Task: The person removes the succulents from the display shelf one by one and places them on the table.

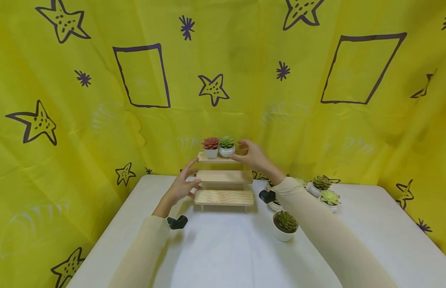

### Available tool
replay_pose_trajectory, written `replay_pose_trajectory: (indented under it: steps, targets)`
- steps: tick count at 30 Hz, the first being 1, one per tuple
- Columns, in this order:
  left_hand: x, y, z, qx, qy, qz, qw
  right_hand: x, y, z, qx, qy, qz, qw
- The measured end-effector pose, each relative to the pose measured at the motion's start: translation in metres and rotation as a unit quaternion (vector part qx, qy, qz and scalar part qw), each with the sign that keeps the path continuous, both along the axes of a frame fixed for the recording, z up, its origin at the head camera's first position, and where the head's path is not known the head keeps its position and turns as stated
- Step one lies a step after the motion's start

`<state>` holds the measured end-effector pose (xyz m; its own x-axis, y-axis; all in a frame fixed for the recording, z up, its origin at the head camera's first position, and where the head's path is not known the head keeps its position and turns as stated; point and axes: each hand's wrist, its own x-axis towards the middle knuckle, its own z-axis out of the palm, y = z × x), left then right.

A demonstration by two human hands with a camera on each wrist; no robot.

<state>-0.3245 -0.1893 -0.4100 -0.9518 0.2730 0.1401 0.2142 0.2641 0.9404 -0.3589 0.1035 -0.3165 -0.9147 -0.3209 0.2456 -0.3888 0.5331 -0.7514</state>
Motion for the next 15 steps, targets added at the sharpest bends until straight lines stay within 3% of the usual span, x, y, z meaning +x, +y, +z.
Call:
replay_pose_trajectory:
  steps: [7, 15]
  targets:
    - [-0.002, 0.000, -0.002, 0.000, -0.001, -0.003, 1.0000, -0.010, -0.009, -0.001, 0.016, -0.004, -0.024, 0.9996]
    - [0.000, -0.001, -0.001, -0.001, -0.001, -0.001, 1.0000, -0.014, -0.023, -0.006, 0.001, 0.006, -0.018, 0.9998]
